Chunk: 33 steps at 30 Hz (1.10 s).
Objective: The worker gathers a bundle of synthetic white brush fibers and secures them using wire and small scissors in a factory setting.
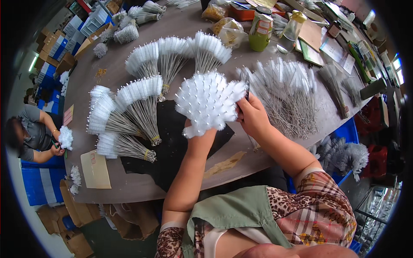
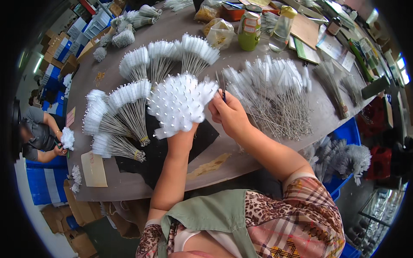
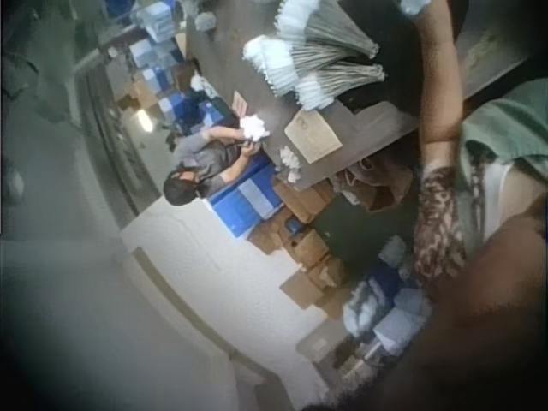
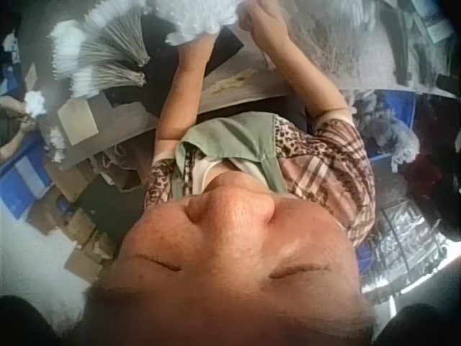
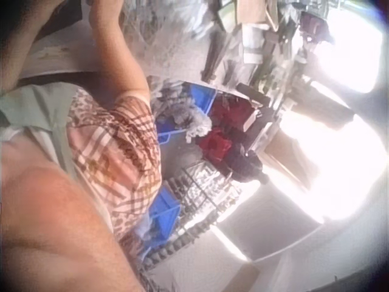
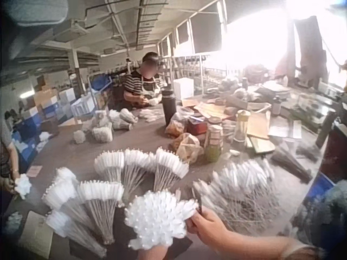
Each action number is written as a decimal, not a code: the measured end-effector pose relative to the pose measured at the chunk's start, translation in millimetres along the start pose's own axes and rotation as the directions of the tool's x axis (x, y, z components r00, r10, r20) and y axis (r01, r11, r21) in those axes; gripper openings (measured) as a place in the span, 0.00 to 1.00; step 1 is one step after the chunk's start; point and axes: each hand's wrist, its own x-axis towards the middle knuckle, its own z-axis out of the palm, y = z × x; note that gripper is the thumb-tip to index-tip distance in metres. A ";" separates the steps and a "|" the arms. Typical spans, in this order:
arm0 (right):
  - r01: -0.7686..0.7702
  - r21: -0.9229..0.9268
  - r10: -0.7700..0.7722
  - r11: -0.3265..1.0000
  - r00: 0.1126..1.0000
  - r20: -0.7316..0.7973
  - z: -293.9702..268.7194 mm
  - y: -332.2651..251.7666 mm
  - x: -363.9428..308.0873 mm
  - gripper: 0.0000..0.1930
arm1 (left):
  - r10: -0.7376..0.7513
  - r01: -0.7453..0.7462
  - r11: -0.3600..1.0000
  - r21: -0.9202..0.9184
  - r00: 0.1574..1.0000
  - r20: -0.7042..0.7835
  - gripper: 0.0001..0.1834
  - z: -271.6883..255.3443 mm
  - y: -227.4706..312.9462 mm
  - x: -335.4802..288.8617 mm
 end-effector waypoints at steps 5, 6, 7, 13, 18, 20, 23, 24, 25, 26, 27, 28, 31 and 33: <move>-0.011 -0.001 0.011 1.000 0.995 0.096 -9.2 18.2 5.1 0.11 | -0.025 0.023 0.999 -0.044 0.998 -0.056 0.24 -2.6 -10.2 -0.8; -0.028 -0.051 0.033 0.998 0.994 0.101 -6.4 12.9 4.6 0.15 | -0.139 0.123 0.979 -0.165 0.986 -0.091 0.24 -1.5 -15.5 -3.2; -0.051 -0.132 0.062 0.990 0.995 0.084 -2.2 7.9 4.1 0.17 | -0.316 0.307 0.822 -0.479 0.946 0.064 0.22 0.4 -32.4 -11.7; -0.114 -0.405 0.138 0.907 0.990 0.031 1.2 14.8 7.2 0.18 | -0.578 0.278 0.049 -0.959 0.791 0.199 0.19 -15.4 -22.1 -0.1; -0.248 -0.443 0.301 0.862 0.952 0.052 4.2 23.0 11.2 0.17 | -0.641 0.269 0.057 -0.961 0.749 0.171 0.19 -23.1 -22.5 -3.0; -0.031 -0.685 0.111 0.728 0.991 0.073 -2.7 30.7 10.8 0.17 | -0.677 0.278 0.032 -0.960 0.713 0.184 0.17 -23.1 -21.9 -3.8; 0.089 -0.938 -0.038 0.336 0.996 0.081 -7.0 11.9 4.4 0.15 | -0.671 0.279 0.020 -0.960 0.715 0.194 0.15 -20.1 -18.8 -2.5; 0.065 -0.987 -0.004 0.146 0.998 0.065 -3.8 0.6 1.3 0.14 | -0.664 0.277 0.010 -0.961 0.720 0.201 0.15 -19.0 -20.1 -4.4; 0.040 -0.998 0.025 -0.051 0.999 0.039 -3.1 -6.8 -2.2 0.13 | -0.618 0.292 0.039 -0.956 0.758 0.207 0.18 -17.7 -24.4 -8.7; 0.070 -0.994 -0.009 -0.080 0.997 0.070 -9.0 -8.9 -6.1 0.13 | -0.560 0.304 0.067 -0.950 0.800 0.216 0.20 -16.5 -25.3 -8.7; 0.045 -0.994 -0.033 -0.097 0.998 0.049 -9.3 -13.4 -10.2 0.13 | -0.536 0.304 0.045 -0.951 0.811 0.234 0.20 -13.5 -23.9 -8.7; 0.020 -0.985 0.011 0.172 1.000 0.023 -3.0 -13.3 -13.7 0.14 | -0.538 0.292 0.154 -0.944 0.826 0.168 0.19 -12.6 -21.2 -11.2; 0.045 -0.799 0.056 0.599 0.994 0.097 8.2 -4.4 -15.1 0.14 | -0.451 0.241 0.499 -0.833 0.893 -0.012 0.15 -3.2 -26.8 -23.7; -0.107 -0.529 0.191 0.842 0.976 0.107 5.8 8.3 -7.3 0.14 | -0.387 0.259 0.611 -0.748 0.922 0.003 0.16 1.8 -14.7 -26.3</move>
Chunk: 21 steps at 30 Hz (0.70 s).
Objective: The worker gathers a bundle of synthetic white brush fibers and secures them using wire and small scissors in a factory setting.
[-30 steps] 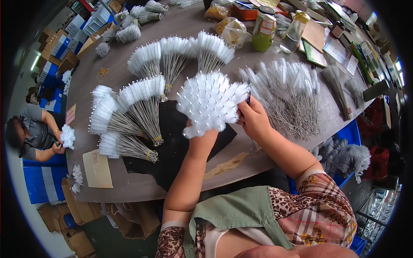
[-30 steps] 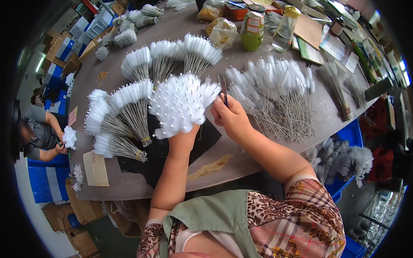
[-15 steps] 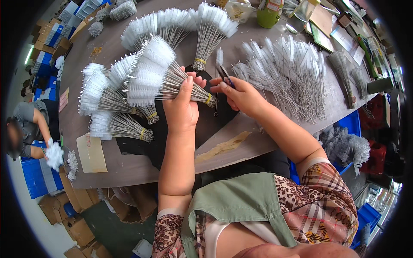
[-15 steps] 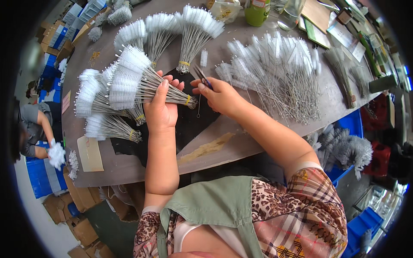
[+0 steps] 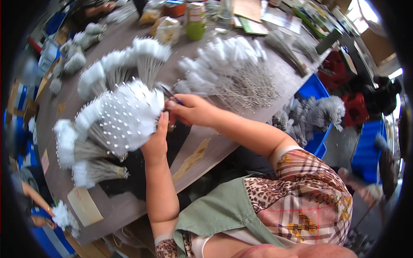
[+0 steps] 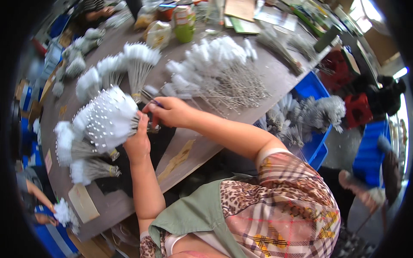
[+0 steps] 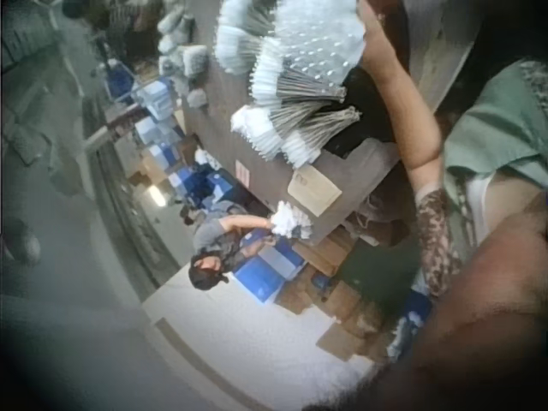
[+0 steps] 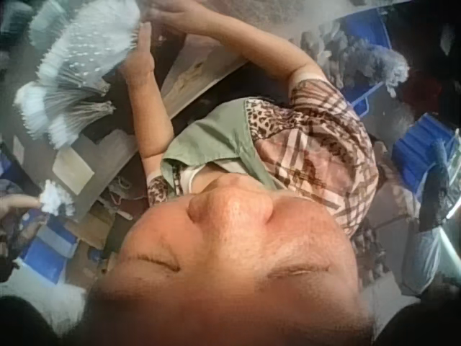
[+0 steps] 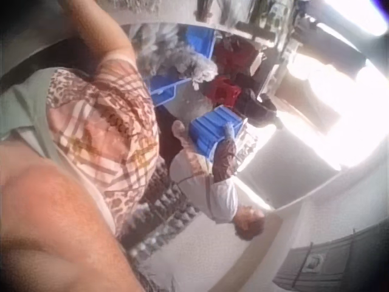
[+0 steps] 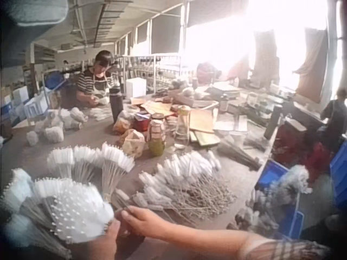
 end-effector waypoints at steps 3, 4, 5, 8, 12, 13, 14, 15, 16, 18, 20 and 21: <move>0.342 -0.165 -0.371 0.925 0.907 -0.198 -1.6 28.7 13.8 0.13 | 0.232 -0.272 0.907 0.322 0.960 0.159 0.16 21.4 1.8 0.0; 0.399 -0.095 -0.410 0.912 0.888 -0.209 -6.9 33.3 13.2 0.13 | 0.224 -0.273 0.917 0.292 0.956 0.190 0.16 22.2 2.7 1.3; 0.451 -0.183 -0.485 0.874 0.834 -0.262 -9.7 38.8 15.8 0.13 | 0.184 -0.273 0.860 0.431 0.954 0.236 0.15 21.5 -0.3 1.4; 0.272 0.181 -0.227 0.945 0.946 -0.233 -13.4 29.9 19.5 0.11 | 0.120 -0.219 0.844 0.490 0.967 0.225 0.14 16.0 0.9 -0.8; 0.375 0.318 -0.305 0.871 0.919 -0.248 -34.1 -36.5 3.2 0.15 | 0.088 -0.133 0.929 0.346 0.986 0.144 0.16 14.2 -10.7 -7.9; 0.517 0.074 -0.470 0.853 0.821 -0.324 -34.5 -53.6 -4.4 0.16 | 0.039 -0.060 0.961 0.270 0.996 0.080 0.17 15.8 -10.1 -9.8; 0.610 -0.180 -0.630 0.772 0.698 -0.339 -30.7 -74.2 -10.2 0.18 | 0.045 -0.069 0.964 0.256 0.994 0.096 0.17 14.2 -10.7 -9.8; 0.505 -0.361 -0.605 0.784 0.754 -0.258 -27.4 -96.4 -28.3 0.23 | 0.101 -0.140 0.955 0.262 0.982 0.157 0.20 13.0 -15.9 -8.2; 0.498 -0.561 -0.694 0.661 0.690 -0.205 -18.8 -98.9 -26.2 0.26 | 0.156 -0.211 0.941 0.265 0.964 0.214 0.22 11.3 -19.1 -6.4; 0.508 -0.675 -0.757 0.535 0.643 -0.116 -2.5 -95.7 -26.2 0.28 | 0.143 -0.197 0.961 0.193 0.955 0.261 0.28 17.6 -13.2 -8.2; 0.459 -0.745 -0.769 0.484 0.630 -0.111 4.5 -94.4 -26.2 0.29 | 0.082 -0.085 0.996 0.003 0.973 0.216 0.32 27.0 1.4 -13.5; 0.411 -0.801 -0.776 0.436 0.622 -0.103 7.2 -94.0 -26.3 0.29 | 0.075 -0.075 0.997 -0.009 0.966 0.246 0.34 21.8 -1.8 -13.0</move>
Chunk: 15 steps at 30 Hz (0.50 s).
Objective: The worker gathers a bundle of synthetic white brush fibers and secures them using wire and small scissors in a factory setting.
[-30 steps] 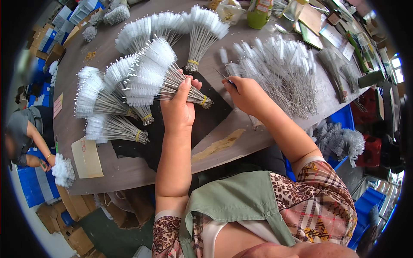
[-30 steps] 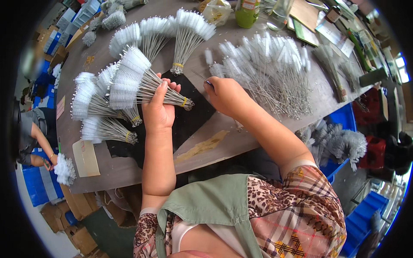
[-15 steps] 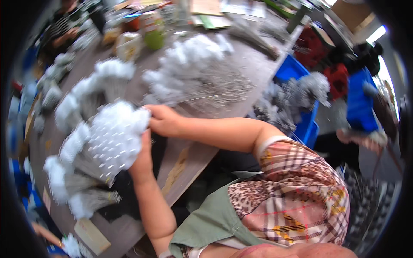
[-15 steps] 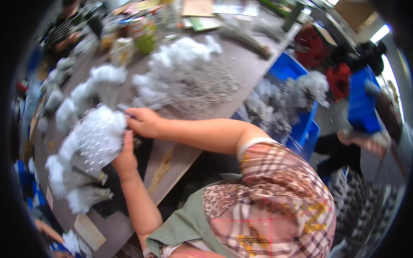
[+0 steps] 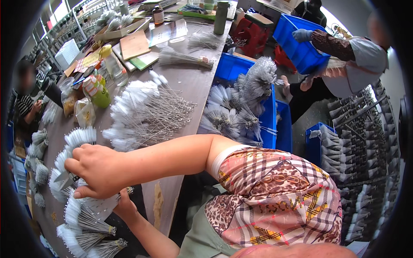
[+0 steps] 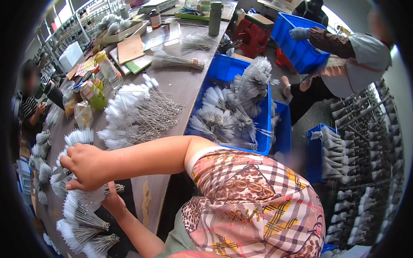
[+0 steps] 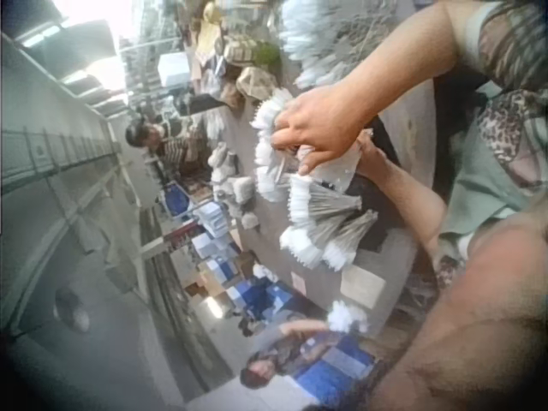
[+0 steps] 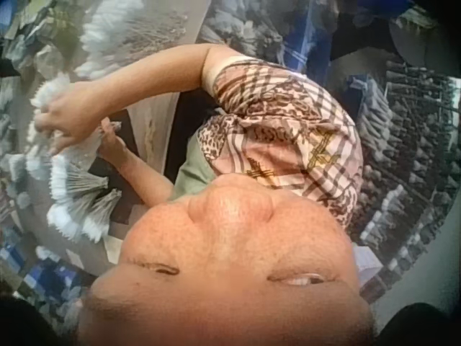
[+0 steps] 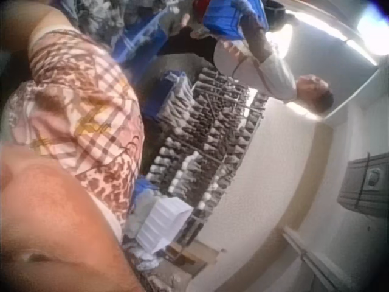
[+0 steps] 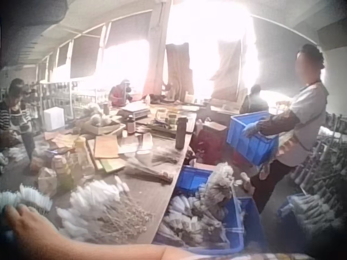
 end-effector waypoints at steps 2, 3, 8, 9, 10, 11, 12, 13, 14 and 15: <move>0.015 -0.069 -0.018 0.998 0.999 -0.037 5.8 -0.7 0.4 0.30 | 0.008 -0.007 0.999 -0.043 1.000 0.024 0.34 -4.3 -5.8 3.7; 0.029 -0.116 -0.036 0.993 0.997 -0.064 8.3 -4.6 0.3 0.30 | 0.008 -0.005 0.998 -0.070 0.999 0.034 0.34 -10.0 -7.6 3.4; -0.015 -0.141 0.010 0.990 0.999 -0.032 20.8 -6.7 2.7 0.31 | -0.035 0.035 0.995 -0.090 0.999 0.008 0.23 -13.4 -16.9 10.3; -0.013 -0.170 0.006 0.985 0.999 -0.042 13.7 -8.5 5.8 0.31 | -0.022 0.024 0.993 -0.114 0.999 0.024 0.23 -13.5 -17.8 10.0; -0.018 -0.114 0.016 0.993 1.000 -0.020 5.8 -10.4 8.5 0.31 | -0.075 0.078 0.995 -0.065 0.996 0.044 0.21 -14.9 -19.1 8.6; -0.025 -0.047 0.026 0.999 1.000 0.004 0.4 -13.4 9.6 0.31 | -0.132 0.133 0.991 -0.007 0.990 0.057 0.19 -14.5 -18.7 7.2; -0.027 -0.034 0.027 0.999 1.000 0.004 -8.0 -18.4 9.4 0.31 | -0.122 0.124 0.992 -0.019 0.990 0.068 0.19 -10.5 -20.0 6.4; -0.025 -0.049 0.024 0.999 1.000 -0.003 -7.2 -17.1 6.3 0.31 | -0.100 0.101 0.995 -0.017 0.993 0.058 0.18 -4.8 -21.4 4.1; -0.017 -0.081 0.018 0.997 1.000 0.005 -3.9 -17.1 2.2 0.32 | -0.078 0.079 0.997 -0.012 0.996 0.046 0.17 -0.1 -21.9 1.4; -0.011 -0.110 0.012 0.994 1.000 0.014 -1.3 -16.5 -1.8 0.32 | -0.058 0.058 0.998 -0.005 0.998 0.034 0.16 3.1 -22.5 -1.1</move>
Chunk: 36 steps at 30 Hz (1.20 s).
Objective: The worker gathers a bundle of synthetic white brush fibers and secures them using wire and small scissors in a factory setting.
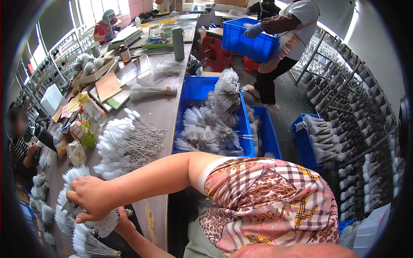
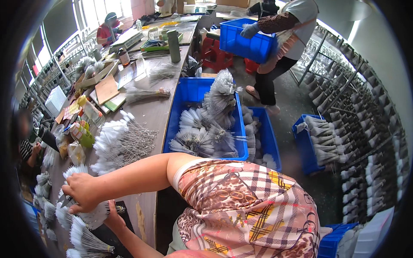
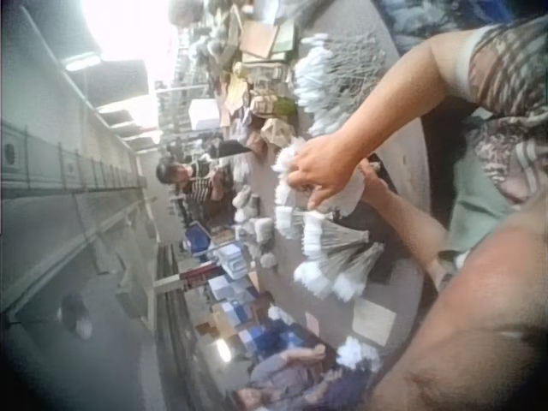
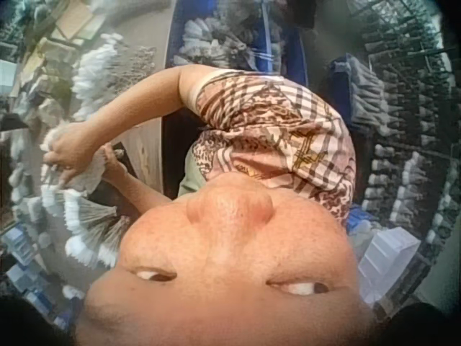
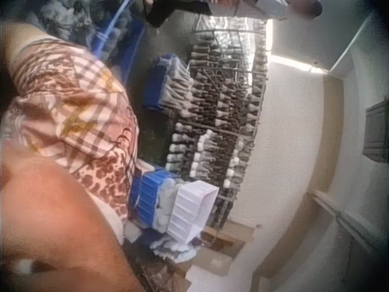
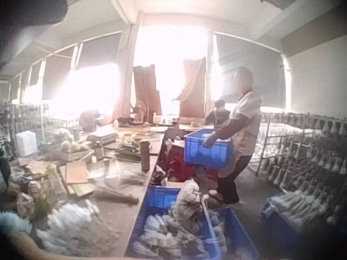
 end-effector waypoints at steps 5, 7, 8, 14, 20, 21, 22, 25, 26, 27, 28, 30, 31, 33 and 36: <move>0.002 0.052 -0.002 0.999 1.000 -0.018 5.4 -2.2 -6.4 0.32 | 0.040 -0.042 0.999 0.025 0.997 0.064 0.18 -7.9 -0.9 -2.6; -0.013 0.005 0.013 1.000 1.000 -0.013 7.0 -8.6 -3.3 0.30 | 0.144 -0.154 0.984 0.093 0.984 0.108 0.17 -4.6 15.9 -2.8; -0.069 -0.011 0.068 0.998 0.996 -0.053 0.5 -7.6 -2.5 0.25 | 0.187 -0.221 0.953 0.207 0.967 0.171 0.16 -3.0 21.7 2.6; -0.383 -0.027 0.371 0.923 0.908 -0.194 -70.4 64.3 -80.8 0.14 | -0.331 0.324 0.943 -0.070 0.932 -0.149 0.12 12.7 63.7 -6.7; -0.809 0.182 0.749 0.559 0.587 0.308 -28.1 114.3 -120.3 0.20 | -0.545 0.494 0.826 -0.273 0.823 -0.159 0.18 3.1 61.8 -67.9; -0.723 0.089 0.702 0.685 0.688 0.185 -22.6 120.9 -124.3 0.19 | -0.557 0.501 0.814 -0.294 0.817 -0.150 0.18 3.1 65.7 -80.1; -0.718 0.105 0.694 0.688 0.693 0.198 -17.5 124.1 -132.7 0.19 | -0.570 0.510 0.801 -0.314 0.810 -0.139 0.17 2.8 69.5 -92.6; -0.505 0.533 0.491 0.679 0.852 0.180 -12.9 95.2 -153.9 0.16 | -0.606 0.571 0.788 -0.232 0.786 -0.123 0.16 8.5 83.1 -126.4; -0.518 0.646 0.483 0.560 0.838 0.253 -17.8 74.1 -160.0 0.17 | -0.563 0.535 0.819 -0.206 0.820 -0.108 0.16 8.8 78.9 -137.1; -0.517 0.769 0.414 0.375 0.836 0.360 -22.1 57.2 -170.2 0.20 | -0.533 0.511 0.841 -0.176 0.840 -0.106 0.16 13.1 77.3 -143.8; -0.519 0.841 0.319 0.156 0.832 0.454 -22.5 40.7 -181.0 0.23 | -0.507 0.491 0.859 -0.143 0.855 -0.109 0.16 16.8 78.8 -152.1; -0.463 0.869 0.158 0.174 0.884 0.440 -19.4 19.2 -200.4 0.33 | -0.576 0.563 0.818 -0.120 0.799 -0.173 0.19 28.1 81.9 -162.1; -0.441 0.893 0.108 0.089 0.895 0.432 -13.9 13.4 -209.8 0.39 | -0.510 0.492 0.859 -0.140 0.844 -0.163 0.21 35.1 85.0 -165.3; -0.482 0.865 0.115 0.143 0.876 0.469 -16.7 8.2 -215.8 0.39 | -0.441 0.420 0.896 -0.147 0.880 -0.176 0.24 31.7 81.5 -168.2; -0.482 0.862 0.135 0.156 0.875 0.465 -12.0 14.6 -225.6 0.39 | -0.235 0.204 0.793 0.574 0.972 -0.021 0.28 20.7 71.1 -177.4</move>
